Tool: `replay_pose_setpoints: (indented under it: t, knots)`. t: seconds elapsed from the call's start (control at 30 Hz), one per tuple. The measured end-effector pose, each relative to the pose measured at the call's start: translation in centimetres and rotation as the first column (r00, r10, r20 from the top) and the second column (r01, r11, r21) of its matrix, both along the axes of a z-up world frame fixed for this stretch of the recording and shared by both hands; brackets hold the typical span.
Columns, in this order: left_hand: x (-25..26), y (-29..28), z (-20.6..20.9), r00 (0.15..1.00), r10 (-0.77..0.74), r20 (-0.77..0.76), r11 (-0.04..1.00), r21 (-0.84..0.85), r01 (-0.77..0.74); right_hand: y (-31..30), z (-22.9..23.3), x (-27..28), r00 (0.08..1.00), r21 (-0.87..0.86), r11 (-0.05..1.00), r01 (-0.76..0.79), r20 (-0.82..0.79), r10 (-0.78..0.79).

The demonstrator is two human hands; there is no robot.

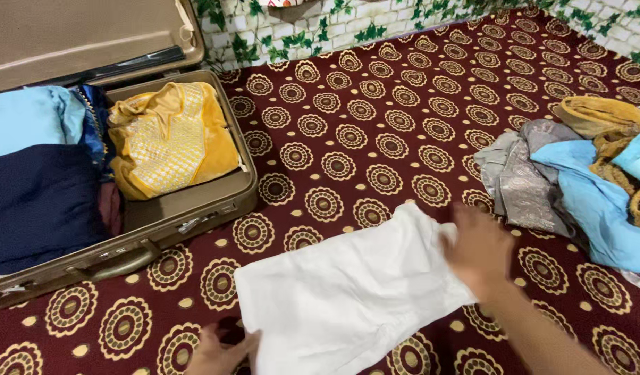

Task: The person folds items of clothing including a dark shirt, a light blue shirt, and a white garment, and places them into an open suitcase.

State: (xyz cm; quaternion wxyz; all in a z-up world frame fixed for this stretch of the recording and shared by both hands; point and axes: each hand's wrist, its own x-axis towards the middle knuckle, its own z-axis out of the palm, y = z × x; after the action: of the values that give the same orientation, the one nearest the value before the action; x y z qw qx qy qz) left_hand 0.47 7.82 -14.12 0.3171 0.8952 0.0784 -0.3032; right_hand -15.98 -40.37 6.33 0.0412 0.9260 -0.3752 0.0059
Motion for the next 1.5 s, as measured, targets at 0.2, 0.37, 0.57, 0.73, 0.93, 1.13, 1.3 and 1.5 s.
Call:
replay_pose_setpoints:
  t: [0.2,0.37,0.57,0.73,0.93,1.13,1.3,1.5]
  knots:
    - [-6.3,-7.5,8.9,0.989,0.126,-0.074,0.986,0.118,-0.117,9.8,-6.6,0.3,0.918,0.143,0.908,-0.393,-0.006,0.398]
    - [-5.4,-6.4,12.7,0.914,0.108,-0.392,0.742,-0.58,-0.336,11.3,-3.7,1.4,0.816,0.552,0.829,-0.09,-0.436,0.379]
    - [-6.1,-9.3,21.1,0.976,0.071,-0.204,0.768,-0.614,-0.184,12.5,0.9,3.3,0.964,0.963,0.267,-0.036,-0.037,0.264]
    - [-8.9,-15.8,23.8,0.976,-0.216,-0.007,0.773,-0.612,0.167,14.3,3.2,3.6,0.995,0.955,-0.283,-0.088,0.095,0.012]
    - [-12.5,-20.2,24.8,0.738,-0.669,0.09,0.438,-0.754,0.489,4.5,3.6,2.4,0.936,0.956,-0.018,-0.293,0.283,-0.21]
    - [-11.2,-18.6,22.0,0.714,-0.687,-0.134,0.513,-0.785,0.347,-4.9,3.7,0.7,0.983,0.381,0.916,0.124,0.075,-0.165]
    - [-9.6,-17.4,20.1,0.711,-0.602,-0.363,0.686,-0.691,0.228,1.5,-2.1,0.8,0.971,0.509,0.84,-0.188,0.224,0.082]
    - [-9.3,-16.4,18.3,0.77,-0.565,-0.298,0.751,-0.571,0.33,13.4,0.8,1.8,0.731,0.532,0.842,0.093,-0.61,0.305]
